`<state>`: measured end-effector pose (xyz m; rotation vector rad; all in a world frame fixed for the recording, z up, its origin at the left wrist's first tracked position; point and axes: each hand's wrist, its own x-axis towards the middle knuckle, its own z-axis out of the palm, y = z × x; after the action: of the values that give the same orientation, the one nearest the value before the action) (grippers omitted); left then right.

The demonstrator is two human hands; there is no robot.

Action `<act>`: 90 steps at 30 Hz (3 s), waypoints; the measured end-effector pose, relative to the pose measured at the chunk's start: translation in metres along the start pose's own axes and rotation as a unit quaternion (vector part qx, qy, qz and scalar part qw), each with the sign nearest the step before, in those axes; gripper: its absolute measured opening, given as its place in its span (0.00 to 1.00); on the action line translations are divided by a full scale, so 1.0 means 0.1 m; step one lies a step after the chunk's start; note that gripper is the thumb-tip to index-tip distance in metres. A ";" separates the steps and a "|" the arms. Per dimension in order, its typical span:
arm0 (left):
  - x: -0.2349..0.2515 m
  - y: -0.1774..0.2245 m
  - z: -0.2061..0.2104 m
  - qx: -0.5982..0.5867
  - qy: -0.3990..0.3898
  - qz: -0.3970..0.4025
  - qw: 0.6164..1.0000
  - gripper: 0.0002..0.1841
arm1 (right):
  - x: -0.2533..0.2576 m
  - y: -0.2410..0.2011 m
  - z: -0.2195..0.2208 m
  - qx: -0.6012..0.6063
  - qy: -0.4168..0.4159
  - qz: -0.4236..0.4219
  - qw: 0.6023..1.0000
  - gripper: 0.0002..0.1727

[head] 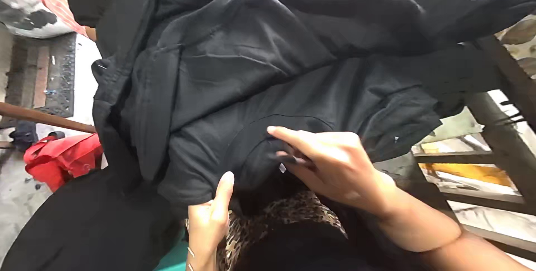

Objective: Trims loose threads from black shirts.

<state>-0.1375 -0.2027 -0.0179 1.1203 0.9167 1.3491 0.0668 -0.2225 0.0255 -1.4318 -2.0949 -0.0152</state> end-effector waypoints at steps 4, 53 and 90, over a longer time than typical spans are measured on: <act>-0.04 -0.06 -0.05 0.025 -0.021 0.035 0.999 0.13 | -0.07 0.10 0.22 -0.065 -0.055 0.021 0.996 0.20; 2.57 -0.03 -0.65 0.459 -0.094 0.135 0.873 0.31 | 0.61 2.03 -0.59 -0.071 -0.099 0.256 0.959 0.32; -0.24 0.14 -0.28 0.043 0.016 0.190 0.981 0.05 | -0.05 -0.60 0.51 0.079 0.112 -0.067 0.988 0.17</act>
<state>-0.1694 -0.2262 -0.0142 1.3943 0.8160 1.6506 -0.0067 -0.2350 -0.0004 -1.1390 -1.9566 -0.0592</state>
